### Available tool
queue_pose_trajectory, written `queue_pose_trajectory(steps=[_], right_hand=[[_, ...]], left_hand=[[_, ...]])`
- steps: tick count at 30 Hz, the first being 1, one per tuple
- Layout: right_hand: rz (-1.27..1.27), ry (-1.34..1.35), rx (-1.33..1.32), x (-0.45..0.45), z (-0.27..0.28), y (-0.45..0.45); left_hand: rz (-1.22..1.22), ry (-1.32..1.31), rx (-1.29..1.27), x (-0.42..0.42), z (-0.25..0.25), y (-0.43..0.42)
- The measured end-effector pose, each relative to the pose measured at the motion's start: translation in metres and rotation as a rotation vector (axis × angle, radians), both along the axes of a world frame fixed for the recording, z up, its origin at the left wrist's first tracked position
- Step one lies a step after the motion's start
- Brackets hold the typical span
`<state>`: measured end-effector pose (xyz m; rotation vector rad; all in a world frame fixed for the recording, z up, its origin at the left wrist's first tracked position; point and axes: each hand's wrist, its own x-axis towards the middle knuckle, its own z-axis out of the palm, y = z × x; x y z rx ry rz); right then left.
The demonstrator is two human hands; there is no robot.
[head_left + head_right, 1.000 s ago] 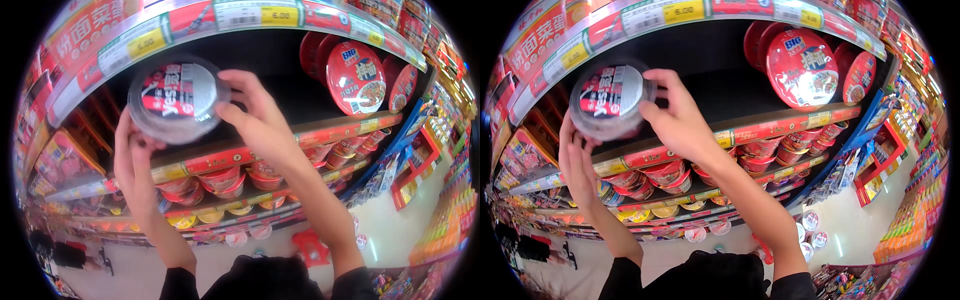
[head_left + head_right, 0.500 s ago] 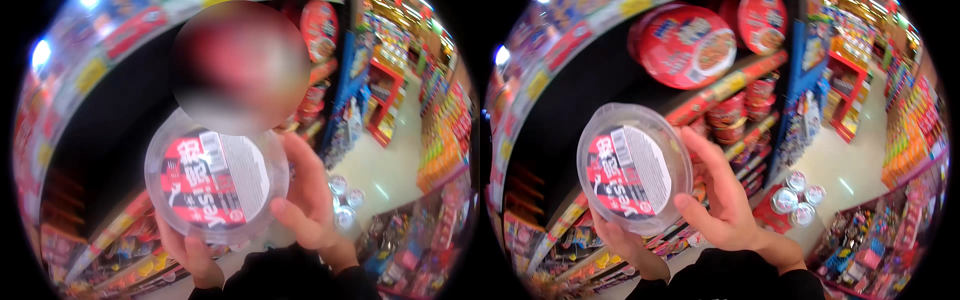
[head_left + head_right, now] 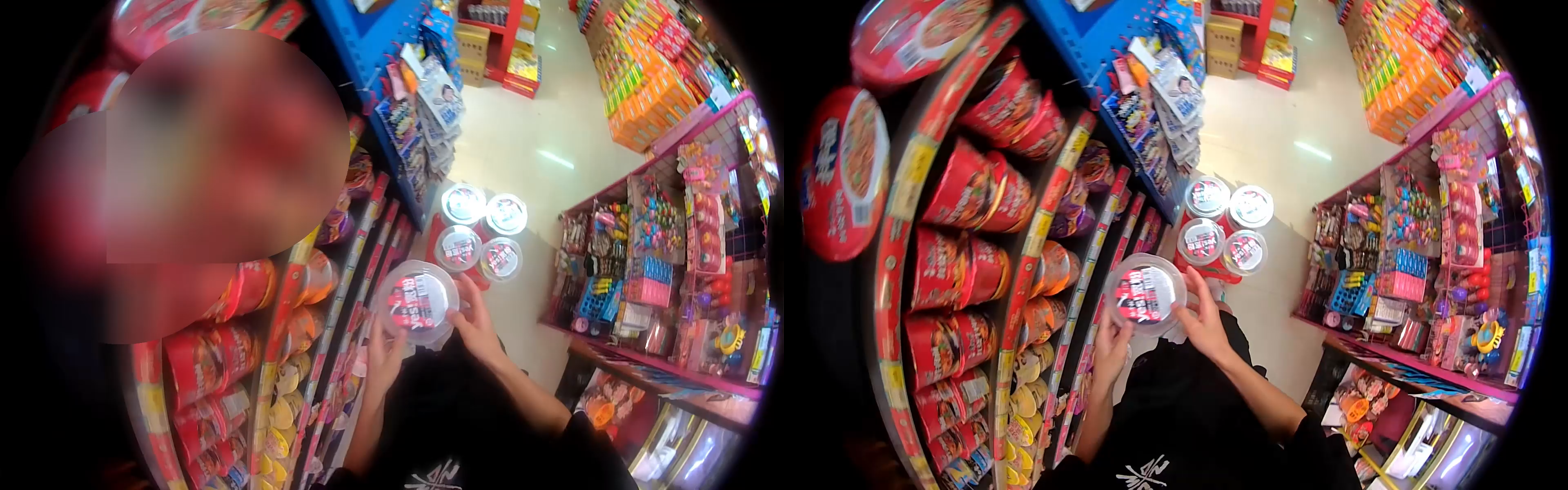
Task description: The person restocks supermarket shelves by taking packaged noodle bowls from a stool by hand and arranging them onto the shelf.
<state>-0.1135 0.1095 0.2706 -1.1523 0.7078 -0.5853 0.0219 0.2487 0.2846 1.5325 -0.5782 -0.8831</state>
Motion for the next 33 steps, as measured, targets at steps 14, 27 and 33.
queue_pose_trajectory(steps=[14,27,33], right_hand=[[-0.238,0.323,-0.049,-0.042,-0.171,-0.163],[-0.280,0.259,0.120,-0.034,-0.197,-0.222],[-0.402,0.377,0.078,-0.052,-0.209,-0.216]], left_hand=[[-0.255,0.219,0.201,-0.015,-0.168,-0.203],[-0.111,0.148,0.419,-0.008,-0.224,-0.266],[0.037,0.228,0.462,0.002,-0.206,-0.254]])
